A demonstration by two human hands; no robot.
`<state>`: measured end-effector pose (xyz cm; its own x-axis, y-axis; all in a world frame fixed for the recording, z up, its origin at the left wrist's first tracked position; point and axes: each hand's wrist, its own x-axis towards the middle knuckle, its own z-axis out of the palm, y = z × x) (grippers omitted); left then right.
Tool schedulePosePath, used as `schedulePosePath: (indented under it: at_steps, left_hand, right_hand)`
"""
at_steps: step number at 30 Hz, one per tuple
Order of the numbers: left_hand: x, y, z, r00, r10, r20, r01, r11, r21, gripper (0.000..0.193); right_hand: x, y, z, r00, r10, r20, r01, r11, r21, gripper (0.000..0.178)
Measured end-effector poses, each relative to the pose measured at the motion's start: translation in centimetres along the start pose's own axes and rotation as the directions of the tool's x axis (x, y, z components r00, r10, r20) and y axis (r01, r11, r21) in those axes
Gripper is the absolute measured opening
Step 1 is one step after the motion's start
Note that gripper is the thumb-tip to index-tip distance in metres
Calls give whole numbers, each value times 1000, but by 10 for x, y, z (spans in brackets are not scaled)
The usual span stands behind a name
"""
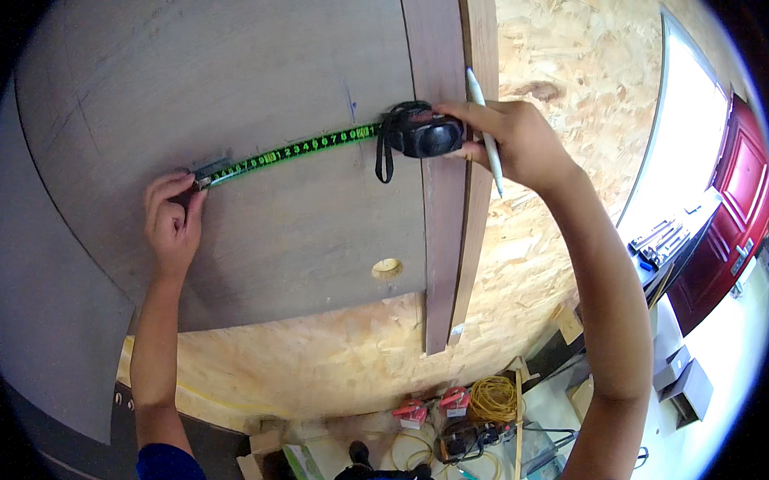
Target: The person uses a cordless drill to attach metal brackets to a wooden cabinet door. They measure the placement of the brackets with a tape measure and mark the spots with a pen before drilling. Finally, they lift a separate cabinet box and fit it onto the door assembly.
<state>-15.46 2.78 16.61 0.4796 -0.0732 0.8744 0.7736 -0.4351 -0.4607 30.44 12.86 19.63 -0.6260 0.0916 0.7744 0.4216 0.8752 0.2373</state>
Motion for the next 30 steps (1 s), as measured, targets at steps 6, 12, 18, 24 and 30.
schedulePosePath:
  at_steps: [6,12,18,24,30]
  left_hand:
    - [3,2,-1,1000,-8,15,8,1000,18,42]
    - [6,4,-2,1000,-17,-2,17,999,39,45]
    - [2,-3,-1,999,-4,-36,2,999,-37,47]
    - [-6,-4,-1,999,-36,-32,35,999,-24,48]
    - [1,-1,1,998,-48,-44,45,998,-52,49]
  right_hand:
    - [-1,4,4,1000,30,-11,-29,999,20,63]
    - [1,-4,-5,996,59,63,-59,998,-6,60]
    - [-3,1,-3,996,75,40,-75,997,-2,58]
    - [4,-11,-2,996,81,45,-80,996,-27,49]
    - [0,-9,-5,993,117,33,-116,993,-28,50]
